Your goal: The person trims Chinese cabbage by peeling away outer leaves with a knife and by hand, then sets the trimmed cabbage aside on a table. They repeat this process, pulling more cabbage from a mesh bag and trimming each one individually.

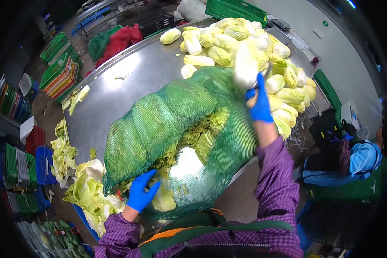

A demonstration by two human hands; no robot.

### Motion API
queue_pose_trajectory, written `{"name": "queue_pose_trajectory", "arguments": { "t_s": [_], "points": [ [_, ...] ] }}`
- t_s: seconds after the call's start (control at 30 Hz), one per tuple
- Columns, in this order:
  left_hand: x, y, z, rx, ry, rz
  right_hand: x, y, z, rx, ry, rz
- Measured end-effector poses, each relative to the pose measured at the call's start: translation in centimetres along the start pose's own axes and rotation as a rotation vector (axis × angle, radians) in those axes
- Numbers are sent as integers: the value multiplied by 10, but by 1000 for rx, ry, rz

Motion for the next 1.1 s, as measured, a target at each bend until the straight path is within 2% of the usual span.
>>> {"name": "queue_pose_trajectory", "arguments": {
  "t_s": [0.03, 0.1, 0.17, 0.2, 0.23, 0.3, 0.33, 0.37, 0.4, 0.43, 0.47, 0.5, 0.53, 0.57, 0.6, 0.63, 0.7, 0.73, 0.77, 0.8, 0.87, 0.9, 0.93, 0.97, 1.03, 1.07, 1.1],
  "points": [
    [-4, 1, 5, -8, -8, 2, -14, 17, 46, -125, -143, -42],
    [-15, 9, 9, -184, -82, -13, -37, 59, 110, -233, -177, -288],
    [-25, 15, 16, -211, -174, 60, -79, 82, 182, -355, -147, -472],
    [-31, 19, 23, -142, -262, 113, -85, 84, 196, -360, -147, -471],
    [-43, 31, 27, -203, -226, 233, -71, 76, 209, -354, -140, -467],
    [-66, 57, 49, -304, -375, 118, -1, 32, 185, -272, -66, -439],
    [-82, 80, 61, -387, -334, 227, 38, 5, 157, -222, 137, -545],
    [-97, 101, 74, -392, -274, 355, 71, -25, 119, -182, 342, -640],
    [-108, 147, 84, -509, -209, 228, 93, -52, 76, -202, 563, -770],
    [-122, 154, 100, -567, -102, 53, 111, -79, 42, 1, 547, -918],
    [-122, 166, 111, -554, -163, 105, 133, -89, -3, 315, 682, -955],
    [-121, 153, 119, -595, -166, 99, 158, -110, -43, 389, 731, -1053],
    [-118, 139, 126, -635, -170, 90, 151, -143, -67, 444, 832, -875],
    [-112, 139, 123, -650, -176, 85, 153, -158, -87, 605, 809, -938],
    [-106, 140, 120, -642, -171, -86, 145, -179, -104, 742, 744, -843],
    [-105, 143, 118, -623, -165, -254, 145, -192, -120, 834, 694, -886],
    [-82, 169, 93, -657, -213, -313, 140, -218, -157, 670, 609, -983],
    [-77, 149, 83, -674, -199, -112, 138, -238, -169, 675, 608, -985],
    [-67, 141, 74, -573, -232, -103, 138, -255, -179, 521, 549, -1095],
    [-64, 137, 70, -519, -244, -242, 135, -265, -188, 358, 489, -1199],
    [-66, 114, 59, -427, -217, -479, 138, -262, -211, 304, 449, -1211],
    [-63, 110, 50, -397, -216, -491, 140, -261, -222, 244, 409, -1212],
    [-61, 112, 38, -391, -212, -480, 130, -264, -238, 144, 410, -1129],
    [-60, 105, 22, -393, -206, -472, 121, -268, -257, 141, 408, -1131],
    [-64, 79, -13, -366, -169, -698, 108, -271, -292, -63, 376, -906],
    [-69, 68, -31, -364, -131, -686, 108, -264, -311, -64, 373, -907],
    [-73, 63, -52, -365, -96, -673, 111, -250, -330, 28, 352, -987]
  ]
}}
Point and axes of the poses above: each hand's wrist, its own z-axis towards the middle knuckle, its own x-axis out of the palm, y = z × x, the point moved 1 cm from there along z, towards the middle knuckle, and after that the axes turned 5 degrees about y, right-handed, at the moved point
